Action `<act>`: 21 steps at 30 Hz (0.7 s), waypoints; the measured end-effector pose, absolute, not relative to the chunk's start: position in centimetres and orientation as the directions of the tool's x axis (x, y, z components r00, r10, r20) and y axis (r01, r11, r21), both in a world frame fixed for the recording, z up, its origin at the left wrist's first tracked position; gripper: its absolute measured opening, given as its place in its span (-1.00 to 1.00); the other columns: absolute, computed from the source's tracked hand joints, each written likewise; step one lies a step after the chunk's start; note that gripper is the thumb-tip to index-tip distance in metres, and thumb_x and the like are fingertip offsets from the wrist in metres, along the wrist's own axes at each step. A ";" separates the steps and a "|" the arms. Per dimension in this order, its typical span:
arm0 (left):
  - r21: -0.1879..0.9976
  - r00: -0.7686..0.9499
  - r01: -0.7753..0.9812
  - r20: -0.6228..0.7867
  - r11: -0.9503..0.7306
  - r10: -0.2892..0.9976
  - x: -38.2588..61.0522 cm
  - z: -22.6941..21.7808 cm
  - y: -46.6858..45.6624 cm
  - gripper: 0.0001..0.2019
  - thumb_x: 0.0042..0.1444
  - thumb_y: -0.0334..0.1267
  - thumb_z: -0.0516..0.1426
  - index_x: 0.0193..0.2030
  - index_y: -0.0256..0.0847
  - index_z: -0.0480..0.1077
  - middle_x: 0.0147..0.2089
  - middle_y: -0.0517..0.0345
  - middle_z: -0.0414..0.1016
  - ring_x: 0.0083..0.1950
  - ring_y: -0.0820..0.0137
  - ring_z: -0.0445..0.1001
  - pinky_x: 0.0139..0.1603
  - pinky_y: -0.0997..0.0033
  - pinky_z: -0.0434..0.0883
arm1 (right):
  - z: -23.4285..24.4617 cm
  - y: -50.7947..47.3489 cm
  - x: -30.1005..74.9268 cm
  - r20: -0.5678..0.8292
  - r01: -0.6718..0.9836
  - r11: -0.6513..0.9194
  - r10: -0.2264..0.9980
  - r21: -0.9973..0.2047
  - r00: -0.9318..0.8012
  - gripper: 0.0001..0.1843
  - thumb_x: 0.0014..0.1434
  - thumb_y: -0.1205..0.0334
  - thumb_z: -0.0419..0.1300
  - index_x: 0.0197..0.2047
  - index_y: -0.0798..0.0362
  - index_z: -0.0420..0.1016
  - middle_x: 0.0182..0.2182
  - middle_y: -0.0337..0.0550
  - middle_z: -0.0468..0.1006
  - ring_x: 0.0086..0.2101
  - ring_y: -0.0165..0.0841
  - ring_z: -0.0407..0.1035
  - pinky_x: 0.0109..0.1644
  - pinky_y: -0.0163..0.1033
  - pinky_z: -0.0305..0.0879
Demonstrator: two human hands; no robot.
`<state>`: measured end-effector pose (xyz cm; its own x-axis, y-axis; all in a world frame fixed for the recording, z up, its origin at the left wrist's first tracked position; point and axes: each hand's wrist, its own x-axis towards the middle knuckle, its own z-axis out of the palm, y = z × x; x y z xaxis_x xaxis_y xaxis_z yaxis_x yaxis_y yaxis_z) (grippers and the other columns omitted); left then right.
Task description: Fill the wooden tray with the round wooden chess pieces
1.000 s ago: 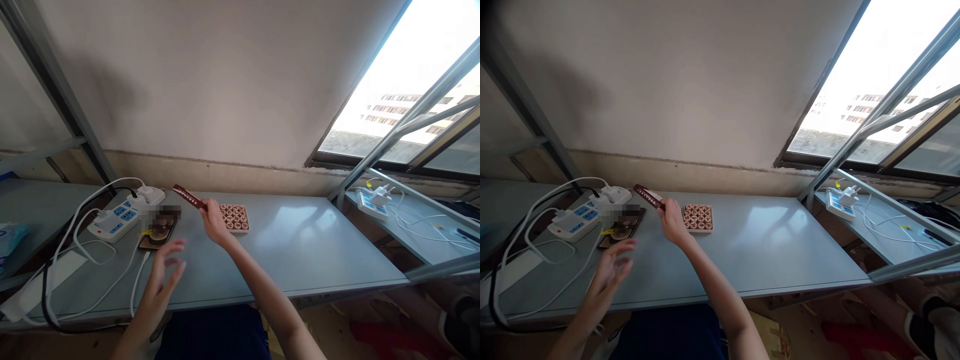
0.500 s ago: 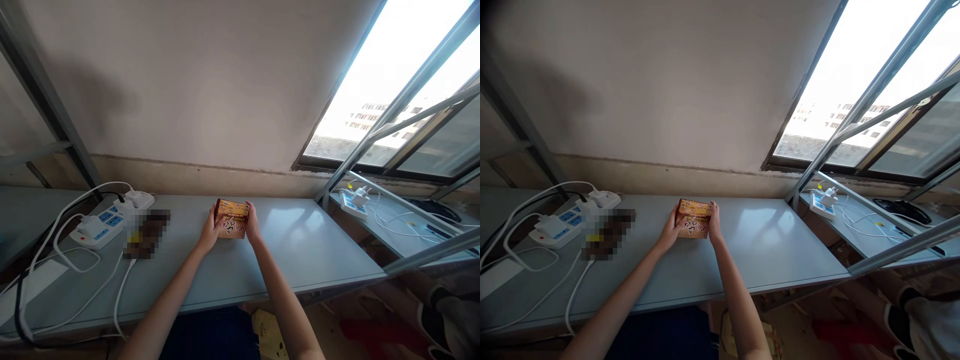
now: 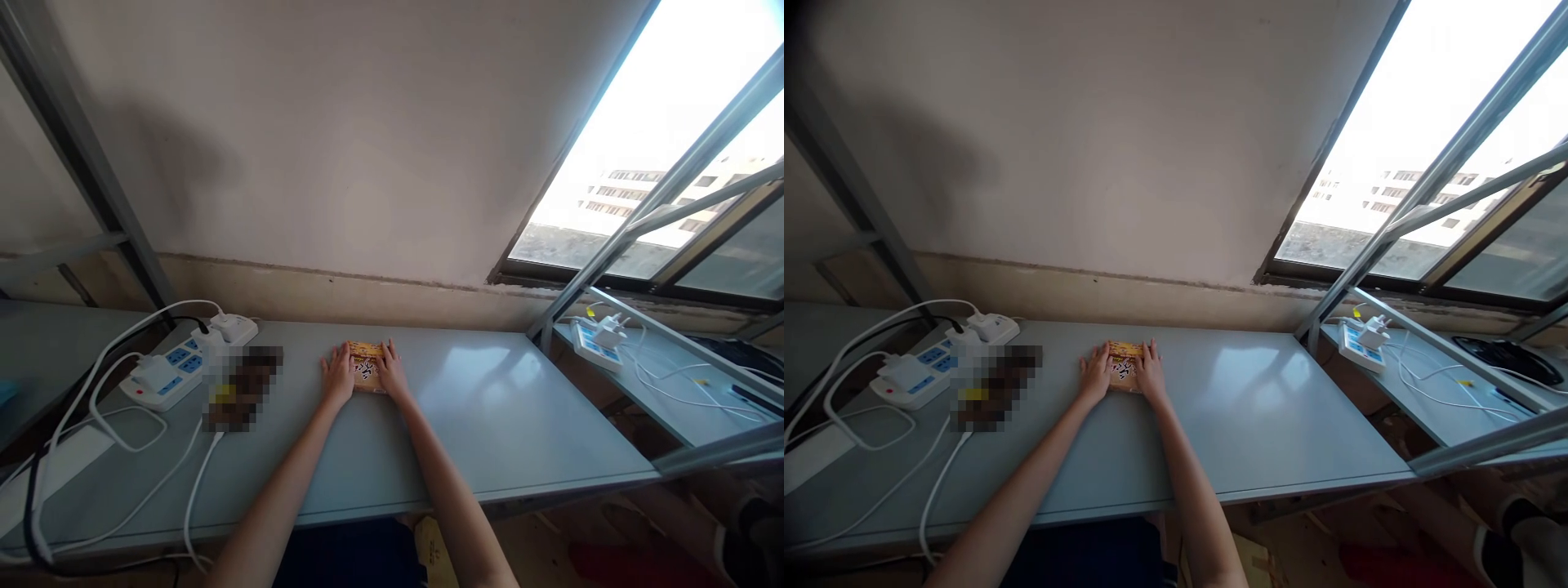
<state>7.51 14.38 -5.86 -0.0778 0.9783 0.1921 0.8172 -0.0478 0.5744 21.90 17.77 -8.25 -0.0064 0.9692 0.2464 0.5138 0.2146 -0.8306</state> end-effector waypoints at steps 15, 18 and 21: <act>0.258 -0.089 0.965 0.456 -0.036 0.885 -5.9 -3.5 3.0 -0.44 0.23 -0.01 -0.20 0.29 -0.27 0.00 0.15 -0.10 0.36 0.29 0.14 0.14 0.29 -0.19 -0.27 | -7.5 16.8 22.3 0.341 0.470 0.286 0.939 -0.835 0.033 -0.42 0.22 -0.10 -0.15 0.17 0.04 0.24 0.22 -0.04 0.17 0.19 -0.24 0.05 0.26 -0.02 -0.07; 0.211 -0.103 0.977 0.405 0.016 0.908 -7.8 -4.1 1.8 -0.38 0.21 0.04 -0.22 0.30 -0.31 -0.03 0.18 -0.18 0.31 0.30 0.07 0.10 0.26 -0.27 -0.34 | -7.4 16.8 22.3 0.342 0.480 0.285 0.939 -0.830 0.035 -0.44 0.22 -0.07 -0.14 0.15 0.05 0.26 0.20 -0.02 0.20 0.18 -0.24 0.07 0.25 -0.03 -0.06; 0.238 -0.181 0.967 0.371 0.095 0.911 -8.9 -3.8 1.8 -0.35 0.20 0.07 -0.23 0.30 -0.36 -0.03 0.18 -0.30 0.27 0.29 -0.01 0.11 0.22 -0.35 -0.37 | -7.3 16.7 22.3 0.340 0.478 0.286 0.940 -0.831 0.028 -0.47 0.22 -0.04 -0.13 0.14 0.05 0.26 0.20 -0.03 0.19 0.17 -0.25 0.08 0.25 -0.06 -0.04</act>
<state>-8.93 1.76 -3.76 -0.1812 0.9107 0.3713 0.9667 0.0955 0.2375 22.30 16.66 -7.29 0.0277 0.9401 0.3399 0.4776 0.2862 -0.8306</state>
